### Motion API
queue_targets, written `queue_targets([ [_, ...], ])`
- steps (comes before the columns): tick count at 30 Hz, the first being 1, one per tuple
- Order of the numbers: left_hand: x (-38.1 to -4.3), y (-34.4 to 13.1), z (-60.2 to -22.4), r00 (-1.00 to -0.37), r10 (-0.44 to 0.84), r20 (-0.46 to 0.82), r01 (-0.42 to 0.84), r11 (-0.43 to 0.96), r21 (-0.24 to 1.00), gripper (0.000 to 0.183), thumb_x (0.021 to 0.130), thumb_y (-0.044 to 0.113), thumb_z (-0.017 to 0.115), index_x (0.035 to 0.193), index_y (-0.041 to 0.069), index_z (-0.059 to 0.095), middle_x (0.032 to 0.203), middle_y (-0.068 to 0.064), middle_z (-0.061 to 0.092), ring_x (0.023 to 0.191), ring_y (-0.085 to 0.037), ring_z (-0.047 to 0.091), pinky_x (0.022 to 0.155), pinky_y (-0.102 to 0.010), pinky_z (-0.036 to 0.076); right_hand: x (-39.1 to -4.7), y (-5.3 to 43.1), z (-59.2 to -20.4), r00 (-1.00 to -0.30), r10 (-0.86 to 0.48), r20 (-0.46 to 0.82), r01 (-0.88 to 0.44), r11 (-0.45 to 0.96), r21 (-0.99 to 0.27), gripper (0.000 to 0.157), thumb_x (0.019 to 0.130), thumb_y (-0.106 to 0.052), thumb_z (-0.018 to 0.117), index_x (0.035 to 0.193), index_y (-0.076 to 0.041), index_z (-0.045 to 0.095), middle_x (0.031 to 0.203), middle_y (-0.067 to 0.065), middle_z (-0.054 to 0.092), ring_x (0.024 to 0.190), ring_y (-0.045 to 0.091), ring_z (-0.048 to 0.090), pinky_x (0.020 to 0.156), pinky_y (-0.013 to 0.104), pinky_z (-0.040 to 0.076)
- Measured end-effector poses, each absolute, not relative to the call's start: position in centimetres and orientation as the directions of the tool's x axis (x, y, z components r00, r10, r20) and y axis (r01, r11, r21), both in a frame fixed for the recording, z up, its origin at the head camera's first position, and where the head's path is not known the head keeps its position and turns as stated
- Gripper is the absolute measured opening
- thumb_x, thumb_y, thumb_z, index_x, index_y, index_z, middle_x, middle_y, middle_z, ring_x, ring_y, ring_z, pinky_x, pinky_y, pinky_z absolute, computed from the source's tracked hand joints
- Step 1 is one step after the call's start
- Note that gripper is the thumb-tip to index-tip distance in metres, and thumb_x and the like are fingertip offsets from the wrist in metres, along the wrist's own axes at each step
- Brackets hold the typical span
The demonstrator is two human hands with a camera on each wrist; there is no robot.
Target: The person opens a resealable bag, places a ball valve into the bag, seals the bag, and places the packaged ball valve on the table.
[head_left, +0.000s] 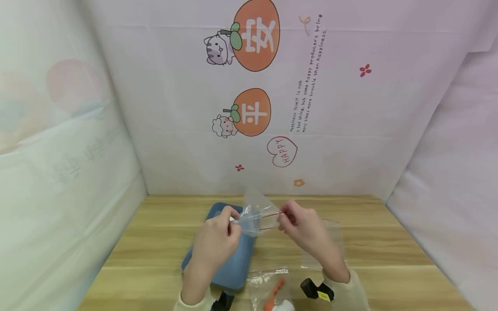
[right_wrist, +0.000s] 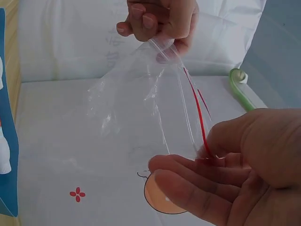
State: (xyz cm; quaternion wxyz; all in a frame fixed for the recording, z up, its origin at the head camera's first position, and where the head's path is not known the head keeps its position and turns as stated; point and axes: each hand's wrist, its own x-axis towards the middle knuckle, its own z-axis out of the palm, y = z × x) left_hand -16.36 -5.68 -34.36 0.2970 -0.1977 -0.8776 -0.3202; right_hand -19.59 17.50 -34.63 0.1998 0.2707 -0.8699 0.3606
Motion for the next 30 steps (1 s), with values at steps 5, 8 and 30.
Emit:
queue_targets([
  [5, -16.0, -5.0, -34.3, -0.716, 0.235, 0.657, 0.613, 0.662, 0.431, 0.011, 0.089, 0.002, 0.058, 0.094, 0.007, 0.066, 0.052, 0.015, 0.032, 0.043, 0.008, 0.019, 0.041, -0.010, 0.018, -19.8, 17.1, -34.9, -0.775, -0.352, 0.524, -0.618, 0.595, -0.514, 0.010, 0.090, 0.001, 0.062, 0.090, -0.008, 0.060, 0.073, -0.003, 0.066, 0.063, 0.001, 0.061, 0.051, 0.017, 0.050],
  [8, -16.0, -4.7, -34.2, -0.719, 0.288, 0.633, 0.656, 0.583, 0.480, 0.007, 0.095, 0.009, 0.059, 0.097, 0.009, 0.067, 0.059, 0.015, 0.044, 0.048, 0.007, 0.032, 0.044, -0.013, 0.030, -19.8, 17.2, -35.0, -0.750, -0.380, 0.541, -0.654, 0.547, -0.523, 0.011, 0.091, 0.004, 0.061, 0.091, -0.008, 0.058, 0.075, 0.000, 0.067, 0.064, 0.004, 0.064, 0.055, 0.017, 0.052],
  [30, -17.2, -2.9, -36.4, -0.731, 0.382, 0.566, 0.581, 0.783, 0.222, 0.140, 0.054, 0.072, 0.081, 0.158, 0.013, 0.009, 0.164, -0.016, 0.012, 0.151, -0.040, 0.013, 0.108, -0.075, 0.023, -19.9, 16.9, -35.1, -0.618, -0.433, 0.656, -0.784, 0.395, -0.478, 0.014, 0.093, 0.008, 0.057, 0.096, -0.006, 0.057, 0.075, 0.002, 0.068, 0.060, 0.005, 0.066, 0.044, 0.014, 0.045],
])
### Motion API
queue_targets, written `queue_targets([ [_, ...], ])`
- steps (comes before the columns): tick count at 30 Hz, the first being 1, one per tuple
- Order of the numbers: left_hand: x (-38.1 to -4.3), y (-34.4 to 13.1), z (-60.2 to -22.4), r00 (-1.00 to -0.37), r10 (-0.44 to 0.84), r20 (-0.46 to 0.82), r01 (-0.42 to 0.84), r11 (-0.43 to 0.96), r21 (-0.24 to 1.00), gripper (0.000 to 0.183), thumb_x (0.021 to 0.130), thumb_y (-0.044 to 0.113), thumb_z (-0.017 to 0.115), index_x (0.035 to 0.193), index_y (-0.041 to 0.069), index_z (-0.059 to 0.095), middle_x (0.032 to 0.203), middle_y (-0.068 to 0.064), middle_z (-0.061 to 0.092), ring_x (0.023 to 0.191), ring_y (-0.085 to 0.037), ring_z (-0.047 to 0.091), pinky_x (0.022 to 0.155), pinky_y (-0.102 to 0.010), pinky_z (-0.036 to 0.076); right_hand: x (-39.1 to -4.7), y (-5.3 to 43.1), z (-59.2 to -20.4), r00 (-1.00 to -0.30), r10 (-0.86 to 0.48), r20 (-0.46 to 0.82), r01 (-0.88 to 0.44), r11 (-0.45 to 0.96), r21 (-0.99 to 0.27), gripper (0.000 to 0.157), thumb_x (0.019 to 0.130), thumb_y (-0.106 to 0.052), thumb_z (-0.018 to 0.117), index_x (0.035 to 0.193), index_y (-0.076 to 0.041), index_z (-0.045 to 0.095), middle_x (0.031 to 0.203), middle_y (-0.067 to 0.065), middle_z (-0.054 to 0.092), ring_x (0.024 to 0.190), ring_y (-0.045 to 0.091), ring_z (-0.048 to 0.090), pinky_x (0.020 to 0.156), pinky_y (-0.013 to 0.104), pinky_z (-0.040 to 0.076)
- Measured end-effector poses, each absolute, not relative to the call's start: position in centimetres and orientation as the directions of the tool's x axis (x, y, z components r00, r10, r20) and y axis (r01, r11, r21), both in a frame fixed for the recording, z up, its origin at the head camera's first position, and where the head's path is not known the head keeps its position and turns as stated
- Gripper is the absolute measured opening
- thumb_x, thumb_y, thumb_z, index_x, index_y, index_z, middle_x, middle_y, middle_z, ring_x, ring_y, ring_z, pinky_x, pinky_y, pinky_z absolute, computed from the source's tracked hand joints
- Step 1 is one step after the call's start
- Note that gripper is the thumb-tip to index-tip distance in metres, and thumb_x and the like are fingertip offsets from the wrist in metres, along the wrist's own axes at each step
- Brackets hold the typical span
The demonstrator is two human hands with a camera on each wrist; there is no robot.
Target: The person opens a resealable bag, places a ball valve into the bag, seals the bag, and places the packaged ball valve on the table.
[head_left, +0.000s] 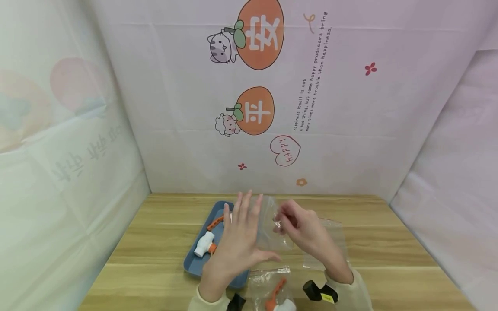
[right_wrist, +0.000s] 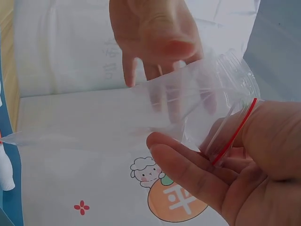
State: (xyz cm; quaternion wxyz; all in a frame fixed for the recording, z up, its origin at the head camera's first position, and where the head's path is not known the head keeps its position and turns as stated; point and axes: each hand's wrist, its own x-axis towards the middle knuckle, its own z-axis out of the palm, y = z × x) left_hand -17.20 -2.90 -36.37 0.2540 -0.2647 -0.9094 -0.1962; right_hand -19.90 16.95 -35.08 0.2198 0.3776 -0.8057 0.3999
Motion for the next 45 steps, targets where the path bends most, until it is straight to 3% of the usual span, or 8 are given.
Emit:
queue_targets([
  [6, -17.4, -2.0, -37.0, -0.692, 0.398, 0.602, 0.568, 0.815, 0.114, 0.152, 0.050, 0.072, 0.084, 0.157, 0.004, 0.000, 0.164, -0.019, 0.003, 0.152, -0.038, 0.006, 0.110, -0.073, 0.021, -19.7, 16.6, -35.0, -0.611, -0.446, 0.654, -0.791, 0.384, -0.477, 0.017, 0.092, 0.011, 0.056, 0.097, -0.005, 0.056, 0.078, 0.004, 0.069, 0.061, 0.005, 0.066, 0.044, 0.014, 0.044],
  [13, -17.8, -1.8, -37.4, -0.658, 0.407, 0.634, 0.589, 0.803, 0.096, 0.155, 0.048, 0.071, 0.085, 0.155, -0.001, -0.002, 0.164, -0.020, 0.003, 0.152, -0.037, 0.009, 0.109, -0.072, 0.025, -19.5, 16.5, -34.9, -0.585, -0.471, 0.660, -0.811, 0.317, -0.492, 0.019, 0.091, 0.014, 0.053, 0.101, -0.002, 0.054, 0.081, 0.005, 0.069, 0.063, 0.008, 0.068, 0.048, 0.017, 0.050],
  [20, -18.2, -1.5, -37.6, -0.633, 0.389, 0.669, 0.616, 0.777, 0.131, 0.150, 0.051, 0.069, 0.085, 0.155, -0.002, 0.003, 0.148, -0.017, 0.035, 0.137, -0.029, 0.038, 0.108, -0.069, 0.031, -19.5, 16.4, -35.0, -0.574, -0.453, 0.682, -0.819, 0.288, -0.497, 0.022, 0.091, 0.017, 0.051, 0.102, -0.001, 0.056, 0.083, 0.009, 0.068, 0.064, 0.010, 0.069, 0.054, 0.021, 0.055],
  [24, -18.3, -1.6, -37.6, -0.607, 0.383, 0.696, 0.617, 0.780, 0.109, 0.149, 0.051, 0.068, 0.086, 0.154, -0.004, 0.006, 0.135, -0.018, 0.047, 0.125, -0.030, 0.049, 0.107, -0.067, 0.034, -19.6, 16.4, -35.0, -0.566, -0.433, 0.702, -0.825, 0.283, -0.490, 0.021, 0.091, 0.016, 0.053, 0.103, -0.001, 0.057, 0.085, 0.010, 0.069, 0.064, 0.012, 0.068, 0.049, 0.018, 0.051],
  [27, -18.4, -1.7, -37.5, -0.586, 0.389, 0.711, 0.605, 0.793, 0.065, 0.148, 0.051, 0.068, 0.086, 0.153, -0.006, 0.009, 0.125, -0.015, 0.053, 0.117, -0.028, 0.053, 0.107, -0.062, 0.038, -19.6, 16.4, -35.0, -0.561, -0.421, 0.713, -0.828, 0.281, -0.485, 0.021, 0.091, 0.016, 0.054, 0.103, -0.001, 0.058, 0.086, 0.008, 0.069, 0.063, 0.011, 0.068, 0.052, 0.019, 0.054],
  [31, -18.5, -1.9, -37.3, -0.567, 0.392, 0.724, 0.620, 0.782, 0.063, 0.140, 0.052, 0.064, 0.087, 0.153, -0.004, 0.018, 0.126, -0.013, 0.053, 0.116, -0.026, 0.053, 0.107, -0.054, 0.042, -19.6, 16.2, -35.0, -0.559, -0.421, 0.714, -0.829, 0.275, -0.486, 0.021, 0.090, 0.015, 0.054, 0.104, 0.000, 0.058, 0.086, 0.009, 0.069, 0.063, 0.010, 0.068, 0.060, 0.021, 0.057],
  [37, -18.2, -2.5, -37.1, -0.572, 0.420, 0.705, 0.688, 0.713, 0.134, 0.120, 0.060, 0.054, 0.090, 0.148, 0.002, 0.028, 0.142, -0.012, 0.046, 0.126, -0.026, 0.049, 0.108, -0.047, 0.042, -19.4, 16.0, -34.9, -0.550, -0.437, 0.712, -0.835, 0.264, -0.483, 0.020, 0.091, 0.014, 0.055, 0.104, -0.002, 0.058, 0.083, 0.008, 0.067, 0.064, 0.010, 0.067, 0.057, 0.020, 0.056],
  [45, -17.9, -3.1, -37.3, -0.591, 0.444, 0.673, 0.716, 0.674, 0.184, 0.103, 0.070, 0.041, 0.088, 0.147, 0.003, 0.031, 0.122, -0.006, 0.059, 0.105, -0.020, 0.059, 0.100, -0.047, 0.048, -19.5, 16.3, -35.2, -0.585, -0.434, 0.685, -0.811, 0.318, -0.492, 0.024, 0.089, 0.013, 0.058, 0.104, -0.005, 0.059, 0.077, 0.002, 0.067, 0.063, 0.003, 0.062, 0.054, 0.021, 0.055],
])
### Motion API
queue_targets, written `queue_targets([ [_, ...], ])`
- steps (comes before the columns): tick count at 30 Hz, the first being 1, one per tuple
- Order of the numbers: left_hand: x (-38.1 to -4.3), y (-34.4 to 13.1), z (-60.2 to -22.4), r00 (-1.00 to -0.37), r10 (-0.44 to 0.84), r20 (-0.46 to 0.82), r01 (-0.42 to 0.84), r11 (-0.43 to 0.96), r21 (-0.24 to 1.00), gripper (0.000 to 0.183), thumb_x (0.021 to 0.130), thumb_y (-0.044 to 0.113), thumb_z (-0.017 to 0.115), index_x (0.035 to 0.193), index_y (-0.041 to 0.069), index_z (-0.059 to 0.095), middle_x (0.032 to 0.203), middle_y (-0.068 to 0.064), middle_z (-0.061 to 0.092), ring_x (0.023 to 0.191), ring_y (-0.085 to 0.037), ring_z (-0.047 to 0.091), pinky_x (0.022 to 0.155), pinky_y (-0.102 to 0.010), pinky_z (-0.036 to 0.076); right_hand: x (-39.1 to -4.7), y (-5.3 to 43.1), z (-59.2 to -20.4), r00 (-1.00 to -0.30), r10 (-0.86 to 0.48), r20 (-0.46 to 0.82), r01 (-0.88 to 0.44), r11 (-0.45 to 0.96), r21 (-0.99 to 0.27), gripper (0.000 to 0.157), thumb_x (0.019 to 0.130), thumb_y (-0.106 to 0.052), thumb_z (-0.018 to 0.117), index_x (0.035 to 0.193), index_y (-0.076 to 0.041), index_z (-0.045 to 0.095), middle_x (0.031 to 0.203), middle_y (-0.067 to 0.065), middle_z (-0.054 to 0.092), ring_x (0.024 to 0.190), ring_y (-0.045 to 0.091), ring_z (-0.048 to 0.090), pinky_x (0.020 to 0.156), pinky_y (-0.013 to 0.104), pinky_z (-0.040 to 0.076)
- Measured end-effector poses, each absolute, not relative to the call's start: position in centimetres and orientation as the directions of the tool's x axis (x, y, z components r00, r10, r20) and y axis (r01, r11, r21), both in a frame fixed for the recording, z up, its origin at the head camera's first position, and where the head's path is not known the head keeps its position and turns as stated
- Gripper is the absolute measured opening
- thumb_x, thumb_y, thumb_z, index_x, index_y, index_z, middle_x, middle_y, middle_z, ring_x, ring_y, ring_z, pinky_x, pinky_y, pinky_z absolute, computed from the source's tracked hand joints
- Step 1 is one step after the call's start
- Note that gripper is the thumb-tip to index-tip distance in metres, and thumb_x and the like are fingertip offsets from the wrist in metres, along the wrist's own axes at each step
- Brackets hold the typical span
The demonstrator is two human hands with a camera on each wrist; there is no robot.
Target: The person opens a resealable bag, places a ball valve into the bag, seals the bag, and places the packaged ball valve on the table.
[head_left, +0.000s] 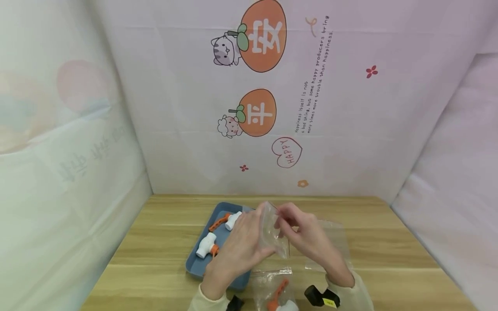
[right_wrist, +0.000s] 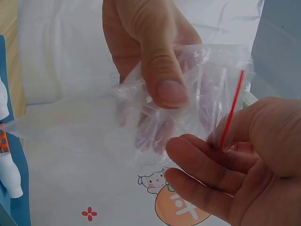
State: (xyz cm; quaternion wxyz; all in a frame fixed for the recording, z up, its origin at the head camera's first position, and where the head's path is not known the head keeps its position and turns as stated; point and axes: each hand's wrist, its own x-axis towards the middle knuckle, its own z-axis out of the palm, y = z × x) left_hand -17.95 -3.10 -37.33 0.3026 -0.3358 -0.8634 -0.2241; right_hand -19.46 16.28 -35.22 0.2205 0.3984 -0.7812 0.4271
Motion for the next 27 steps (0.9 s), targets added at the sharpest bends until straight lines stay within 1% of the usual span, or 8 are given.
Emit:
queue_targets([
  [1, -18.0, -3.1, -37.4, -0.596, 0.448, 0.667, 0.714, 0.675, 0.185, 0.103, 0.071, 0.042, 0.087, 0.148, 0.003, 0.031, 0.120, -0.006, 0.060, 0.104, -0.019, 0.059, 0.098, -0.045, 0.049, -19.4, 16.4, -35.3, -0.593, -0.430, 0.681, -0.805, 0.334, -0.490, 0.024, 0.089, 0.013, 0.058, 0.104, -0.005, 0.059, 0.076, 0.001, 0.067, 0.062, 0.002, 0.061, 0.054, 0.021, 0.054],
  [3, -17.9, -3.3, -37.5, -0.607, 0.454, 0.652, 0.710, 0.678, 0.190, 0.102, 0.073, 0.042, 0.086, 0.150, 0.004, 0.029, 0.119, -0.005, 0.061, 0.104, -0.018, 0.059, 0.096, -0.045, 0.051, -19.4, 16.6, -35.4, -0.598, -0.429, 0.677, -0.801, 0.349, -0.486, 0.024, 0.089, 0.013, 0.058, 0.105, -0.005, 0.059, 0.074, -0.001, 0.067, 0.061, 0.001, 0.061, 0.052, 0.020, 0.053],
  [7, -17.9, -3.9, -37.8, -0.602, 0.463, 0.651, 0.717, 0.672, 0.186, 0.102, 0.074, 0.042, 0.085, 0.151, 0.004, 0.029, 0.120, -0.004, 0.062, 0.100, -0.016, 0.059, 0.089, -0.039, 0.053, -19.4, 16.7, -35.5, -0.592, -0.441, 0.675, -0.805, 0.361, -0.470, 0.023, 0.090, 0.010, 0.059, 0.106, -0.007, 0.059, 0.072, -0.002, 0.067, 0.060, 0.000, 0.060, 0.051, 0.019, 0.052],
  [10, -17.8, -4.4, -37.9, -0.605, 0.464, 0.647, 0.712, 0.679, 0.179, 0.101, 0.074, 0.041, 0.085, 0.150, 0.005, 0.030, 0.121, -0.003, 0.062, 0.099, -0.015, 0.061, 0.087, -0.037, 0.053, -19.4, 16.7, -35.5, -0.589, -0.450, 0.671, -0.807, 0.371, -0.460, 0.022, 0.090, 0.008, 0.060, 0.106, -0.007, 0.060, 0.072, -0.003, 0.067, 0.060, 0.001, 0.060, 0.051, 0.018, 0.051],
  [16, -17.5, -5.5, -38.0, -0.624, 0.470, 0.624, 0.696, 0.698, 0.170, 0.097, 0.076, 0.044, 0.083, 0.150, 0.008, 0.031, 0.118, -0.004, 0.066, 0.099, -0.016, 0.064, 0.086, -0.037, 0.055, -19.3, 16.6, -35.6, -0.579, -0.456, 0.676, -0.813, 0.381, -0.440, 0.021, 0.090, 0.008, 0.060, 0.105, -0.007, 0.061, 0.073, -0.003, 0.068, 0.061, -0.002, 0.059, 0.050, 0.014, 0.049],
  [21, -17.5, -7.5, -38.3, -0.598, 0.456, 0.659, 0.679, 0.725, 0.113, 0.099, 0.069, 0.042, 0.087, 0.146, 0.006, 0.036, 0.115, -0.006, 0.066, 0.099, -0.020, 0.065, 0.083, -0.039, 0.056, -19.4, 16.7, -35.6, -0.560, -0.472, 0.681, -0.828, 0.358, -0.433, 0.023, 0.089, 0.010, 0.058, 0.104, -0.006, 0.060, 0.074, -0.002, 0.067, 0.059, 0.002, 0.061, 0.048, 0.011, 0.045],
  [23, -17.6, -8.3, -38.3, -0.601, 0.443, 0.666, 0.667, 0.737, 0.112, 0.100, 0.068, 0.041, 0.088, 0.146, 0.005, 0.037, 0.117, -0.007, 0.066, 0.101, -0.022, 0.066, 0.085, -0.041, 0.055, -19.5, 16.8, -35.7, -0.559, -0.493, 0.667, -0.829, 0.359, -0.429, 0.022, 0.090, 0.009, 0.059, 0.106, -0.006, 0.061, 0.074, -0.003, 0.067, 0.060, 0.002, 0.061, 0.050, 0.011, 0.046],
  [27, -17.9, -9.8, -38.1, -0.635, 0.410, 0.655, 0.647, 0.745, 0.160, 0.100, 0.069, 0.036, 0.089, 0.147, 0.003, 0.035, 0.118, -0.010, 0.066, 0.102, -0.026, 0.066, 0.089, -0.042, 0.055, -19.7, 16.9, -35.6, -0.563, -0.549, 0.618, -0.827, 0.371, -0.423, 0.021, 0.092, 0.003, 0.062, 0.110, -0.007, 0.061, 0.075, -0.007, 0.066, 0.065, -0.003, 0.059, 0.058, 0.015, 0.052],
])
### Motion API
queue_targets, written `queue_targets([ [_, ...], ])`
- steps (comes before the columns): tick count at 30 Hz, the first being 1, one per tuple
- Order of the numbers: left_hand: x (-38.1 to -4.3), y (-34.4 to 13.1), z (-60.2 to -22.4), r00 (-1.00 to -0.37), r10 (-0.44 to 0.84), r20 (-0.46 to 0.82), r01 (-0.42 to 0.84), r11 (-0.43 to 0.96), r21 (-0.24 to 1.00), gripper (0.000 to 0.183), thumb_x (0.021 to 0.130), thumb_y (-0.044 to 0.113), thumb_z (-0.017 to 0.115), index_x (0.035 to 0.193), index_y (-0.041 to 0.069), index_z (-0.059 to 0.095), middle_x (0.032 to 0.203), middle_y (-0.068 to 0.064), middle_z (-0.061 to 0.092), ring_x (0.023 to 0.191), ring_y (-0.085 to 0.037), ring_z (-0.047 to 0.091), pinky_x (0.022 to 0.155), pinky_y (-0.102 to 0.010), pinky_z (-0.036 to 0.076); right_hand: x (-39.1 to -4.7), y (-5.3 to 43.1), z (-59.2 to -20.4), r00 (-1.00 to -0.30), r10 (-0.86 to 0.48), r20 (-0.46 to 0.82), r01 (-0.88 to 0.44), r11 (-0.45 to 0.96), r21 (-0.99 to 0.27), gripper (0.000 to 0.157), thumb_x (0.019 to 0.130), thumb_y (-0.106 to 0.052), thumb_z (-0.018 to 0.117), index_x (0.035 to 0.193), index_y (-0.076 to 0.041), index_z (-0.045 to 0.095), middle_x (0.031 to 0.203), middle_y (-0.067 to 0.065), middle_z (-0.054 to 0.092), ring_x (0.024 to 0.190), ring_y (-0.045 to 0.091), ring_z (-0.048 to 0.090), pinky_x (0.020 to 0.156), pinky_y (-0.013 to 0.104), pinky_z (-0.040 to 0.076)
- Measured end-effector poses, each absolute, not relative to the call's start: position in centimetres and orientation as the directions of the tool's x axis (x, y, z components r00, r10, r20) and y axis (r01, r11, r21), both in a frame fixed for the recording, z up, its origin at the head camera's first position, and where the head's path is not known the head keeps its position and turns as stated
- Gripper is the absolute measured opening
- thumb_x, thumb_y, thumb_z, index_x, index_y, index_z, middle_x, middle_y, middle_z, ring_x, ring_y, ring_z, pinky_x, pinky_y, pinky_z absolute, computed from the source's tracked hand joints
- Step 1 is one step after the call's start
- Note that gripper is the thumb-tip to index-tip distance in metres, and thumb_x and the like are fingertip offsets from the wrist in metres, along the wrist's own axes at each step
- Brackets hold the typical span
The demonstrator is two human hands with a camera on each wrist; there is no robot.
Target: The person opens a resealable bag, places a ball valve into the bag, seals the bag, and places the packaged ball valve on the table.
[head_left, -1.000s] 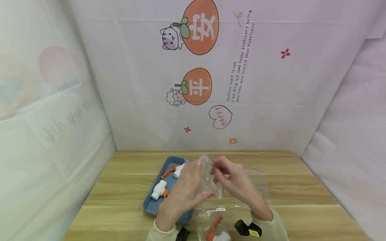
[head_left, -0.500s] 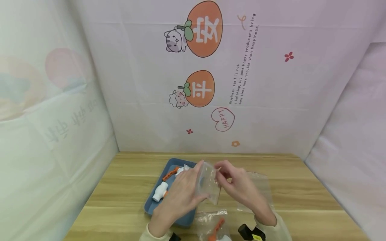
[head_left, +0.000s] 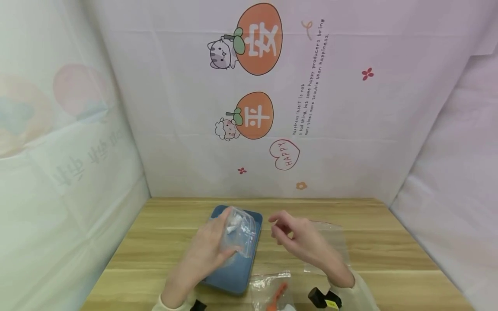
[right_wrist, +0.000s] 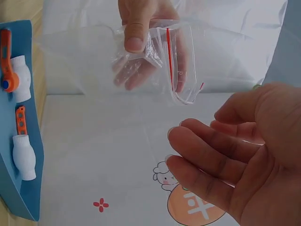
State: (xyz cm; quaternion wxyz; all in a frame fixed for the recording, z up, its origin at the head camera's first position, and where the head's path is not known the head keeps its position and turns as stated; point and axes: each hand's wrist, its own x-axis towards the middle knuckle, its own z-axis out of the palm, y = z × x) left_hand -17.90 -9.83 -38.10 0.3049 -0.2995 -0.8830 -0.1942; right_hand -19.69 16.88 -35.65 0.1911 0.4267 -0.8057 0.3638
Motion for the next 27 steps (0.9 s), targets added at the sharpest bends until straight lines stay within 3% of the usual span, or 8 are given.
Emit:
queue_targets([
  [10, -18.5, -14.3, -36.7, -0.743, 0.294, 0.602, 0.552, 0.777, 0.302, 0.105, 0.070, 0.014, 0.089, 0.150, -0.001, 0.024, 0.116, -0.021, 0.067, 0.101, -0.034, 0.066, 0.084, -0.044, 0.057, -20.8, 16.5, -35.6, -0.585, -0.601, 0.545, -0.806, 0.354, -0.475, 0.018, 0.095, -0.004, 0.061, 0.114, -0.006, 0.060, 0.081, -0.004, 0.067, 0.070, 0.000, 0.061, 0.063, 0.021, 0.056],
  [19, -18.8, -17.9, -36.1, -0.797, 0.181, 0.577, 0.456, 0.806, 0.377, 0.100, 0.076, 0.015, 0.085, 0.150, -0.003, 0.021, 0.118, -0.026, 0.066, 0.098, -0.042, 0.067, 0.079, -0.050, 0.057, -22.2, 15.9, -35.7, -0.633, -0.647, 0.425, -0.761, 0.422, -0.492, 0.018, 0.097, -0.010, 0.060, 0.115, -0.013, 0.059, 0.091, -0.003, 0.067, 0.081, 0.005, 0.064, 0.069, 0.020, 0.055],
  [23, -18.9, -19.3, -36.0, -0.834, 0.122, 0.538, 0.414, 0.782, 0.465, 0.098, 0.079, 0.012, 0.082, 0.152, 0.000, 0.018, 0.119, -0.028, 0.064, 0.097, -0.045, 0.066, 0.075, -0.052, 0.057, -22.8, 15.1, -35.8, -0.670, -0.656, 0.347, -0.728, 0.491, -0.478, 0.021, 0.097, -0.015, 0.061, 0.118, -0.016, 0.059, 0.097, -0.005, 0.068, 0.086, 0.005, 0.064, 0.071, 0.021, 0.054],
  [27, -19.1, -21.0, -36.1, -0.858, 0.071, 0.508, 0.378, 0.757, 0.533, 0.098, 0.081, 0.010, 0.080, 0.154, 0.004, 0.015, 0.120, -0.031, 0.062, 0.098, -0.048, 0.064, 0.076, -0.055, 0.056, -23.3, 14.3, -36.3, -0.664, -0.677, 0.317, -0.734, 0.509, -0.449, 0.024, 0.097, -0.016, 0.061, 0.121, -0.015, 0.058, 0.103, -0.001, 0.069, 0.090, 0.007, 0.064, 0.072, 0.022, 0.055],
])
